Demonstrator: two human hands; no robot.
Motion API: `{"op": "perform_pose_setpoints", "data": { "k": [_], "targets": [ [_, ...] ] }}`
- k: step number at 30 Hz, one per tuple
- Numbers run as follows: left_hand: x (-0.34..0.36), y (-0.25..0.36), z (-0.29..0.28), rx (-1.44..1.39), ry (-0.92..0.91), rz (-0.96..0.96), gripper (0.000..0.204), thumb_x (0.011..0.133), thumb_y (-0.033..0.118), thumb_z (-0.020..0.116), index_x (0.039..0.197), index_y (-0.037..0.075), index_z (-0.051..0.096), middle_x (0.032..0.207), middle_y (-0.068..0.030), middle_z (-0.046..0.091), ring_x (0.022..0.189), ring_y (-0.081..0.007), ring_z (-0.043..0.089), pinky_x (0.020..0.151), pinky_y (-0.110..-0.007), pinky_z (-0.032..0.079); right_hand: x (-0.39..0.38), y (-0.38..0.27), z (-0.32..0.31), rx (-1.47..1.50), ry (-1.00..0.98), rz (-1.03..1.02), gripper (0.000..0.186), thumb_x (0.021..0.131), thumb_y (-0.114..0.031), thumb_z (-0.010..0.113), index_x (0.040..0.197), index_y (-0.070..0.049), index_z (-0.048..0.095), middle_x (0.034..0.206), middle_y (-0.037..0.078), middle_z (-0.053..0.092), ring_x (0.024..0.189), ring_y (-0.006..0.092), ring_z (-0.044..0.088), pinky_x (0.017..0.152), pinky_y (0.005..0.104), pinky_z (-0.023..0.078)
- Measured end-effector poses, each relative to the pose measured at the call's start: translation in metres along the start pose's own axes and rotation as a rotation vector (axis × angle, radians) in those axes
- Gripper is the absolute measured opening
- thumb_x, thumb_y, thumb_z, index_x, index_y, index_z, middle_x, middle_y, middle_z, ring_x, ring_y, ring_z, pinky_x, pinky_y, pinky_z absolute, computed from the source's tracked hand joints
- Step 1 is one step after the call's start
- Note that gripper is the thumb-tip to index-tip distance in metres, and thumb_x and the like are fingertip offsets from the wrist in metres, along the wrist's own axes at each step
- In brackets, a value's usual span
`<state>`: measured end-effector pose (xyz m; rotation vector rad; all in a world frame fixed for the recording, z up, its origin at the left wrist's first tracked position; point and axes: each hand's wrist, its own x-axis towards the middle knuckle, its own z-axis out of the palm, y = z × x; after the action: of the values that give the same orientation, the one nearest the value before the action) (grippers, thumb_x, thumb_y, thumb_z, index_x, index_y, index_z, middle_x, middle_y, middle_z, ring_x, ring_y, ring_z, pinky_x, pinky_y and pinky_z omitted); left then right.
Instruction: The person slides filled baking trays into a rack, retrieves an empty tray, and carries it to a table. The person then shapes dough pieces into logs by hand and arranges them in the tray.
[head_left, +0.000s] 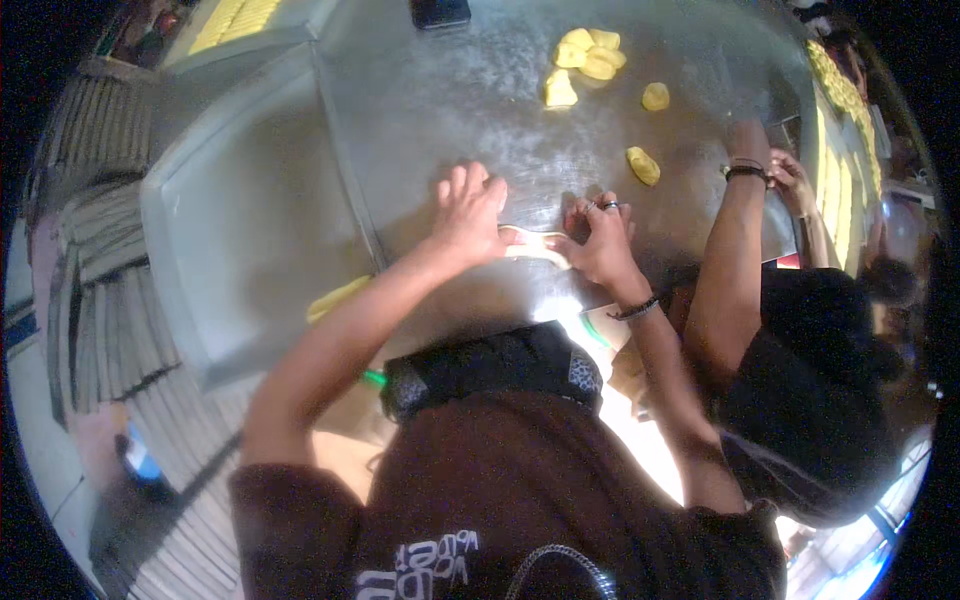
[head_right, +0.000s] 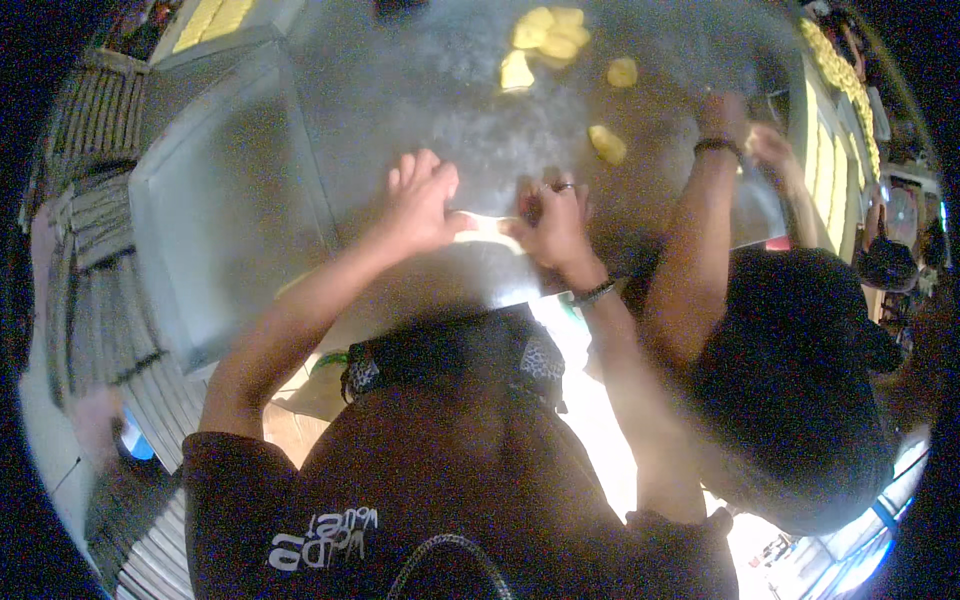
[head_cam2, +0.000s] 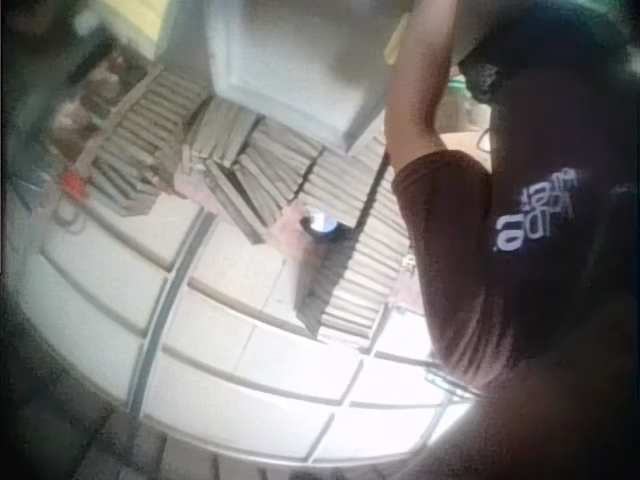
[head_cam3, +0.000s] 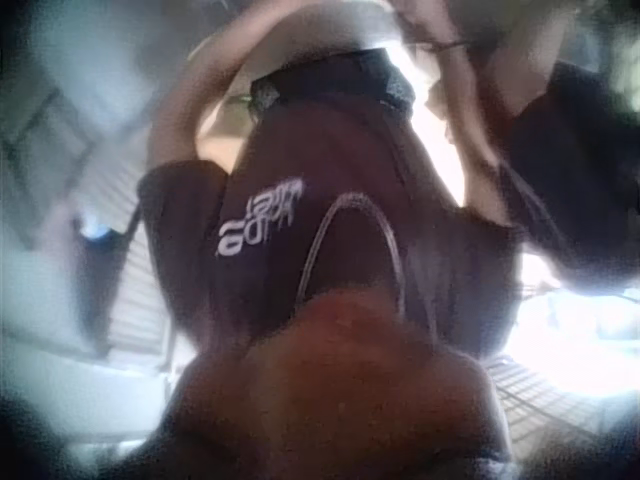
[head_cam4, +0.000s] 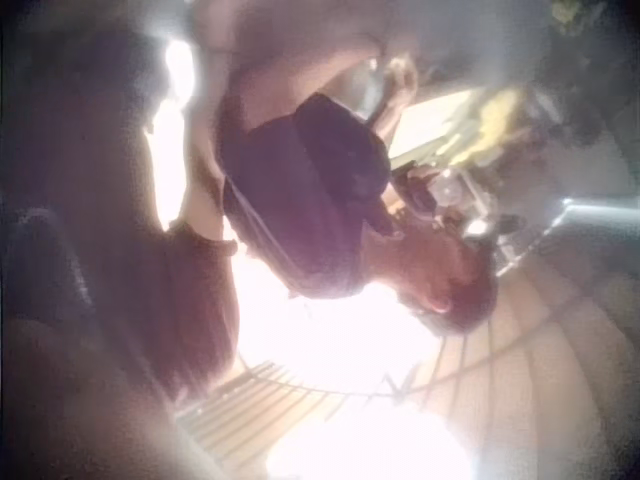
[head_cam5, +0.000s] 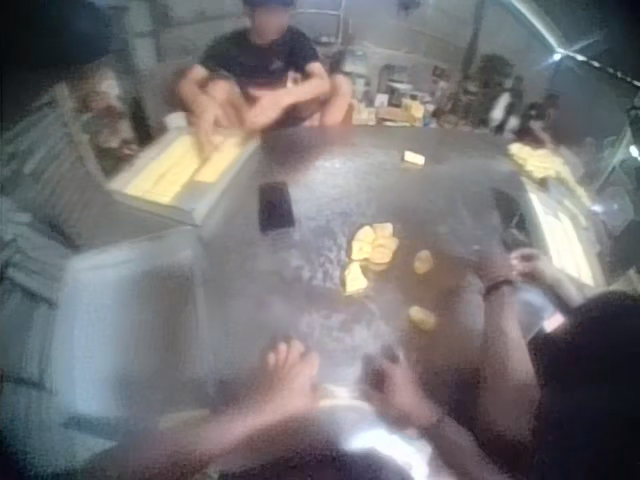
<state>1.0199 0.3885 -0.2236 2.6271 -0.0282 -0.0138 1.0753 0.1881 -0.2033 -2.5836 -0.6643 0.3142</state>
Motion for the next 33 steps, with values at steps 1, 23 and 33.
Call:
{"op": "perform_pose_setpoints", "data": {
  "k": [1, 23, 33],
  "targets": [
    [0.000, -0.003, -0.001, 0.012, -0.005, 0.026, 0.044, 0.065, 0.036, 0.078, 0.088, 0.008, 0.052, 0.102, -0.0131, 0.046, 0.099, -0.0307, 0.042, 0.082, -0.043, 0.035, 0.000, 0.005, 0.008, 0.006, -0.001, 0.055, 0.040, 0.058, -0.038, 0.082, 0.078, -0.011, 0.059, 0.096, 0.014, 0.052, 0.098, 0.0356, 0.044, 0.084, 0.0474, 0.035],
    [0.015, 0.003, -0.020, -0.069, -0.349, 0.024, 0.044, 0.054, 0.040, 0.082, 0.077, 0.014, 0.055, 0.101, -0.0088, 0.050, 0.106, -0.0273, 0.044, 0.089, -0.042, 0.034, 0.003, 0.034, -0.011, 0.165, -0.341, 0.031, 0.046, 0.058, -0.051, 0.079, 0.088, -0.017, 0.068, 0.087, 0.006, 0.066, 0.096, 0.0304, 0.055, 0.090, 0.0474, 0.037],
    [0.012, -0.005, -0.007, -0.076, -0.160, 0.035, 0.040, 0.058, 0.033, 0.081, 0.078, 0.011, 0.055, 0.099, -0.0088, 0.048, 0.101, -0.0278, 0.043, 0.085, -0.042, 0.034, 0.012, 0.021, -0.004, -0.070, -0.064, -0.158, 0.035, 0.060, -0.032, 0.082, 0.073, -0.009, 0.060, 0.075, 0.006, 0.055, 0.073, 0.0254, 0.054, 0.064, 0.0388, 0.043]
  ]
}}
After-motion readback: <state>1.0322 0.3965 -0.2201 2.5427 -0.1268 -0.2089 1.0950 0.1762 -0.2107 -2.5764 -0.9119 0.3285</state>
